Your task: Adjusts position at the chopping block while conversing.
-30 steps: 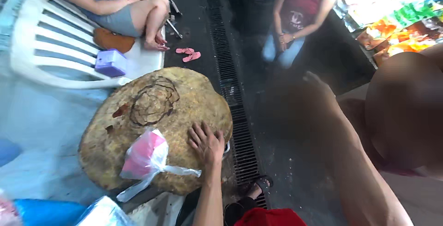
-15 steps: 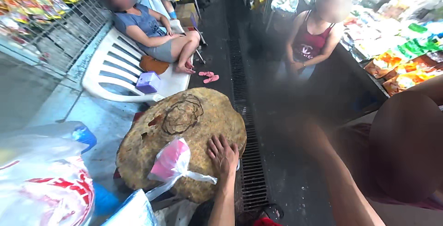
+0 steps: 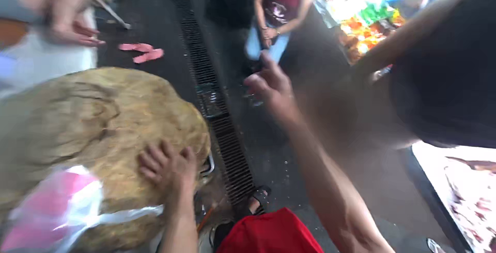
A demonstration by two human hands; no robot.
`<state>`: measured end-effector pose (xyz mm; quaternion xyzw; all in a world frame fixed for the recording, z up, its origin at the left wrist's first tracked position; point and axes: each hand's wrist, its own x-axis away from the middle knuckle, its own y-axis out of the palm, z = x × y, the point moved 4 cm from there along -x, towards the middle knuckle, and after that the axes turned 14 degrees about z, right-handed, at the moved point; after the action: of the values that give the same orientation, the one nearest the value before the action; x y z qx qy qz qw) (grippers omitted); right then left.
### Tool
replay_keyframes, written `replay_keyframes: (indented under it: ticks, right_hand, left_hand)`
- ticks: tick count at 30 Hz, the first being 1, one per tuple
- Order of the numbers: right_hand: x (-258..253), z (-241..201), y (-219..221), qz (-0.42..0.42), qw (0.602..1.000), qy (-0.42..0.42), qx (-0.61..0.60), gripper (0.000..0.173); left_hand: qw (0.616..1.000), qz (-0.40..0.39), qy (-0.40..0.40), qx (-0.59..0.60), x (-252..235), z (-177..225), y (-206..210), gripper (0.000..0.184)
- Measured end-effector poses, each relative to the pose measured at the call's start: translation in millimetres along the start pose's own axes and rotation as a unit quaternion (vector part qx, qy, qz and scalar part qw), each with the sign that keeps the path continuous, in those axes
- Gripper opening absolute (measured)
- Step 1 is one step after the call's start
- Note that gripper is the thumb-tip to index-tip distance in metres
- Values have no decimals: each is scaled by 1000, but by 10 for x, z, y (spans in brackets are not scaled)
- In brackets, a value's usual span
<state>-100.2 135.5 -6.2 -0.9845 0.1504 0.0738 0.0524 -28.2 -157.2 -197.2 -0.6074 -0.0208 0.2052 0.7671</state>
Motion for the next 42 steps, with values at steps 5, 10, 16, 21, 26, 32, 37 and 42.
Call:
replay_keyframes:
  ticks: [5, 10, 16, 21, 26, 32, 37, 42]
  right_hand:
    - [153, 50, 199, -150, 982, 50, 103, 52]
    - [54, -62, 420, -184, 974, 84, 98, 60]
    - [226, -29, 448, -180, 979, 78, 52, 58]
    - [1181, 938, 190, -204, 941, 258, 81, 50]
    - [1724, 1392, -81, -206, 916, 325, 112, 48]
    - [1808, 1349, -225, -213, 920, 310, 112, 48]
    - [1624, 1152, -245, -223, 929, 277, 106, 49]
    - [1463, 931, -195, -225, 933, 256, 117, 50]
  left_hand:
    - [1000, 10, -14, -20, -31, -15, -88, 75]
    - [999, 40, -11, -34, -50, -16, -73, 72]
    - [997, 67, -8, -39, -18, -9, -69, 68]
    - [996, 69, -17, -45, -3, -7, -113, 72]
    - [994, 82, -20, -70, -13, -29, -50, 72]
    - [994, 85, -25, -70, 11, -19, -23, 71]
    - [994, 78, -24, -66, 21, 3, -34, 71]
    - [994, 81, -28, -71, 23, 5, -24, 71]
